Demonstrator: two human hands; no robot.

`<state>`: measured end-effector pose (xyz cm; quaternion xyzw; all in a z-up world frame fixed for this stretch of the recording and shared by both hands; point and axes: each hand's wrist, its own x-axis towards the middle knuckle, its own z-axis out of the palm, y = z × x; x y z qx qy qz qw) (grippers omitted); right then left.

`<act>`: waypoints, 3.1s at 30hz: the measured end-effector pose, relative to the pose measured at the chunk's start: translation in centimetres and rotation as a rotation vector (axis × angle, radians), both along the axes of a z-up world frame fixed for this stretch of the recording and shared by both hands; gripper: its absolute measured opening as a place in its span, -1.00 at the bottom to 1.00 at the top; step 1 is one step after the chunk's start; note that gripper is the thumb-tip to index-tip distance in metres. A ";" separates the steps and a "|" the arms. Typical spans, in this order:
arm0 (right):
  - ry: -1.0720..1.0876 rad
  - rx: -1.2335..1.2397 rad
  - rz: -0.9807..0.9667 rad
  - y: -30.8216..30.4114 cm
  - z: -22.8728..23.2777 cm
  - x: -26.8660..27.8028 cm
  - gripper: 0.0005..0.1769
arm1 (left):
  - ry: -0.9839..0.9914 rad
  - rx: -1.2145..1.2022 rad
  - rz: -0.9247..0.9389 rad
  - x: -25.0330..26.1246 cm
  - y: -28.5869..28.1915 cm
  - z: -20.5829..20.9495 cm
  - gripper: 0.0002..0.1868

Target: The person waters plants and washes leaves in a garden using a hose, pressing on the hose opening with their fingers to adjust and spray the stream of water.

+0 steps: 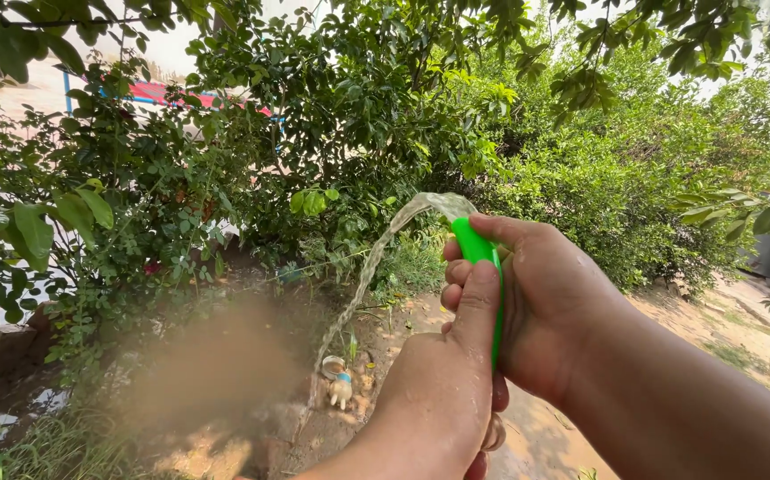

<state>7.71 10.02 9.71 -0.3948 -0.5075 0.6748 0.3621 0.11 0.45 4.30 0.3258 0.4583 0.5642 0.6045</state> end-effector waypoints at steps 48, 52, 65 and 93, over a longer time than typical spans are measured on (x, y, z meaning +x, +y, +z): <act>-0.286 -0.133 -0.122 -7.5 -5.0 1.1 -0.44 | -0.112 -0.180 -0.327 -3.5 -1.1 -2.4 -0.29; -0.301 -0.100 -0.089 -7.1 -5.8 1.6 -0.54 | -0.097 -0.234 -0.280 -3.1 -1.0 -2.0 -0.30; -0.347 -0.138 -0.073 -7.5 -5.7 1.6 -0.54 | -0.128 -0.258 -0.355 -3.1 0.0 -3.8 -0.33; -0.360 -0.139 -0.129 -6.8 -5.5 3.4 -0.61 | 0.159 -0.325 -0.018 -1.9 -0.3 -0.7 -0.30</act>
